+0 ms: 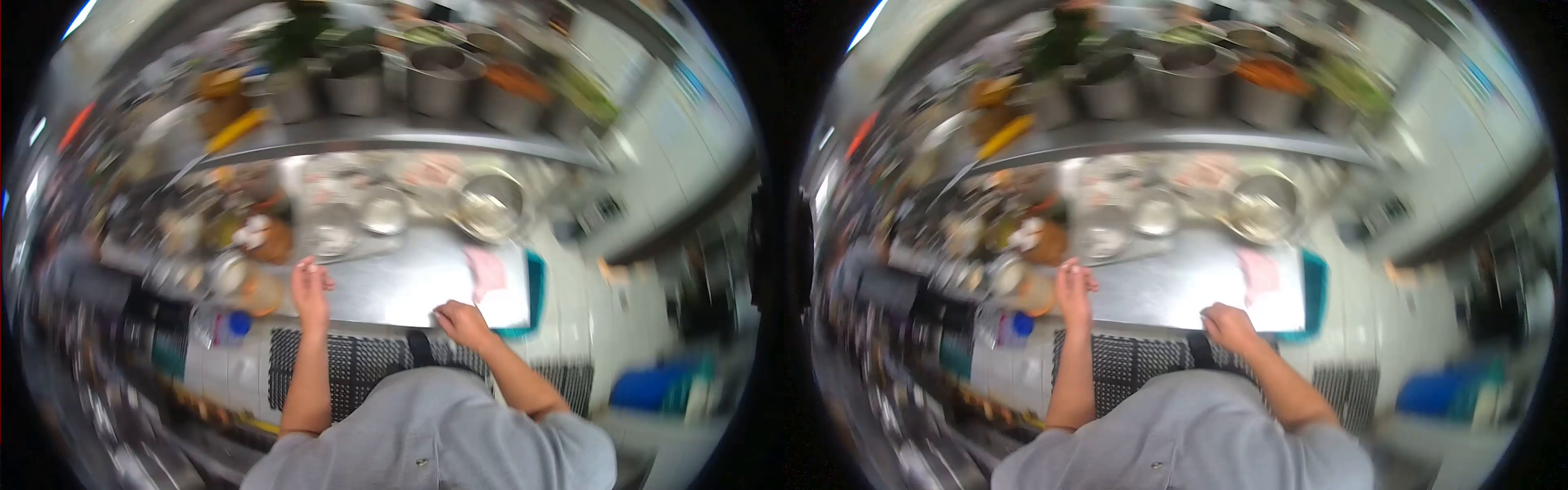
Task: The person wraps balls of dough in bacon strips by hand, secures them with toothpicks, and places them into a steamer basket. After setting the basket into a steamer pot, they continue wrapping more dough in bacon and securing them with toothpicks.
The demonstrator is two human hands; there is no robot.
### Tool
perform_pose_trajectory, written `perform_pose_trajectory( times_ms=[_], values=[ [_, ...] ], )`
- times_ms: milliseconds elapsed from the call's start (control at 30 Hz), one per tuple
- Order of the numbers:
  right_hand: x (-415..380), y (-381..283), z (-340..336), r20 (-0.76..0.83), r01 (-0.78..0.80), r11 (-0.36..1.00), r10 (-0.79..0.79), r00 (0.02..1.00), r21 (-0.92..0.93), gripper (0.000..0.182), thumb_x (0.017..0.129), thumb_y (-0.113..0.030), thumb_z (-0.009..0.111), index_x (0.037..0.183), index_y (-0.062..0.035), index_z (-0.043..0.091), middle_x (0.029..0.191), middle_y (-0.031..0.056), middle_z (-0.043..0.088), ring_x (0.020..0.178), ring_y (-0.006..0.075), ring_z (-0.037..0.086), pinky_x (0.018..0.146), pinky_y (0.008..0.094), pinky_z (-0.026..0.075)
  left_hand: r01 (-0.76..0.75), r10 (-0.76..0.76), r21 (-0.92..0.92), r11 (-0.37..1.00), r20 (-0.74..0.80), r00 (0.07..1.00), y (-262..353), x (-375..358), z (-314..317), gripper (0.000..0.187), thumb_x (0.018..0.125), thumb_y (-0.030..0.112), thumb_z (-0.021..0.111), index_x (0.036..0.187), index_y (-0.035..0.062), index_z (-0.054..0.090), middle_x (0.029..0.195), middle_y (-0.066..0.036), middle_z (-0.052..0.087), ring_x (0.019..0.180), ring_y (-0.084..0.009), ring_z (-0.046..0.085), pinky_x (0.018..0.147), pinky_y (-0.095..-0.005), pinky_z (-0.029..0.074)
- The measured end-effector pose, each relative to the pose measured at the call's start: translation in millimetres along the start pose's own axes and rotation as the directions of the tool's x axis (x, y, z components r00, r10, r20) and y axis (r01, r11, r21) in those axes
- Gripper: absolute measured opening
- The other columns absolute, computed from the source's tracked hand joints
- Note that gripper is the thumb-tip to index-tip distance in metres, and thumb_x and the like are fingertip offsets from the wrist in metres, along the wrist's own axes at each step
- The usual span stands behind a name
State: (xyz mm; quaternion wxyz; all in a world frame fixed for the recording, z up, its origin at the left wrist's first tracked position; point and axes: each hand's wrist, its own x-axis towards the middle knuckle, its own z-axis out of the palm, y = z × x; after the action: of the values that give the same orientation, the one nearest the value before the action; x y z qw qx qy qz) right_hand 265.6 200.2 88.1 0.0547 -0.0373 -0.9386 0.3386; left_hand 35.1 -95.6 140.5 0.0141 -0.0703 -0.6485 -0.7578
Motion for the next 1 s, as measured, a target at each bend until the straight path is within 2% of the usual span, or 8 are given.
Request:
perform_pose_trajectory(
  times_ms=[100,167,267,467,667,767,867,1000],
  values=[
    [-68,-6,-18,-0.116,-0.171,0.985,0.168,0.979,-0.019,0.019,0.103,-0.022,0.071,0.111,-0.0074,0.081,0.107,0.0179,0.078,0.099,0.0422,0.075,0.088,0.0536,0.060,0.126,-0.129,0.036,0.991,0.107,0.986,-44,-25,26,0.037,0.119,0.027,0.061,0.145,0.0009,0.061,0.103,-0.005,0.067,0.079,-0.0114,0.063,0.071,-0.0276,0.054],
    [-111,-6,-29,-0.148,-0.167,0.985,0.158,0.976,-0.051,0.018,0.100,-0.019,0.074,0.109,-0.0047,0.080,0.108,0.0172,0.079,0.100,0.0420,0.076,0.088,0.0539,0.060,0.216,-0.214,0.009,0.976,0.170,0.962,-65,-40,48,0.037,0.119,0.027,0.060,0.145,0.0007,0.061,0.103,-0.005,0.067,0.079,-0.0116,0.063,0.071,-0.0280,0.054],
    [-161,-8,-44,-0.124,-0.274,0.956,0.261,0.957,-0.103,0.018,0.100,-0.017,0.073,0.110,-0.0048,0.080,0.108,0.0153,0.079,0.101,0.0408,0.076,0.088,0.0527,0.061,0.318,-0.310,-0.021,0.948,0.174,0.935,-68,-67,66,0.037,0.120,0.030,0.060,0.145,0.0015,0.060,0.101,-0.004,0.067,0.078,-0.0113,0.063,0.070,-0.0286,0.055],
    [-216,4,-68,-0.223,-0.330,0.941,0.307,0.925,-0.072,0.018,0.100,-0.016,0.072,0.110,-0.0044,0.080,0.108,0.0150,0.078,0.101,0.0397,0.077,0.088,0.0519,0.061,0.126,-0.147,0.085,0.988,0.326,0.934,-49,-88,107,0.032,0.114,0.014,0.065,0.142,-0.0002,0.060,0.103,-0.003,0.065,0.081,-0.0108,0.061,0.072,-0.0281,0.053],
    [-253,46,-113,-0.280,-0.218,0.976,0.204,0.938,-0.017,0.016,0.100,-0.017,0.072,0.110,-0.0051,0.079,0.102,0.0147,0.076,0.098,0.0389,0.076,0.086,0.0514,0.061,-0.107,0.079,0.106,0.989,0.235,0.969,-15,-104,152,0.035,0.111,0.009,0.068,0.144,-0.0013,0.060,0.102,-0.001,0.064,0.083,-0.0092,0.061,0.072,-0.0270,0.053],
    [-289,85,-150,-0.262,-0.223,0.974,0.205,0.943,-0.039,0.016,0.100,-0.017,0.072,0.110,-0.0054,0.079,0.103,0.0143,0.077,0.098,0.0385,0.076,0.086,0.0509,0.061,-0.110,0.083,0.109,0.988,0.223,0.971,-2,-153,196,0.034,0.111,0.010,0.068,0.143,-0.0011,0.061,0.102,-0.001,0.064,0.083,-0.0094,0.061,0.072,-0.0269,0.054],
    [-329,139,-183,-0.410,-0.203,0.979,0.180,0.894,-0.013,0.016,0.099,-0.016,0.073,0.110,-0.0056,0.079,0.104,0.0142,0.078,0.097,0.0384,0.076,0.085,0.0505,0.062,-0.105,0.079,0.112,0.988,0.218,0.973,-6,-210,252,0.036,0.110,0.008,0.068,0.144,-0.0013,0.061,0.105,-0.003,0.064,0.085,-0.0102,0.063,0.072,-0.0266,0.055],
    [-390,190,-220,-0.439,-0.326,0.944,0.269,0.857,-0.057,0.018,0.099,-0.016,0.073,0.112,-0.0056,0.080,0.106,0.0149,0.078,0.099,0.0386,0.077,0.085,0.0500,0.062,-0.057,0.046,0.011,0.998,0.437,0.898,-20,-265,329,0.044,0.107,0.004,0.068,0.150,-0.0002,0.058,0.119,-0.006,0.063,0.089,-0.0113,0.065,0.071,-0.0263,0.057]
  ],
)
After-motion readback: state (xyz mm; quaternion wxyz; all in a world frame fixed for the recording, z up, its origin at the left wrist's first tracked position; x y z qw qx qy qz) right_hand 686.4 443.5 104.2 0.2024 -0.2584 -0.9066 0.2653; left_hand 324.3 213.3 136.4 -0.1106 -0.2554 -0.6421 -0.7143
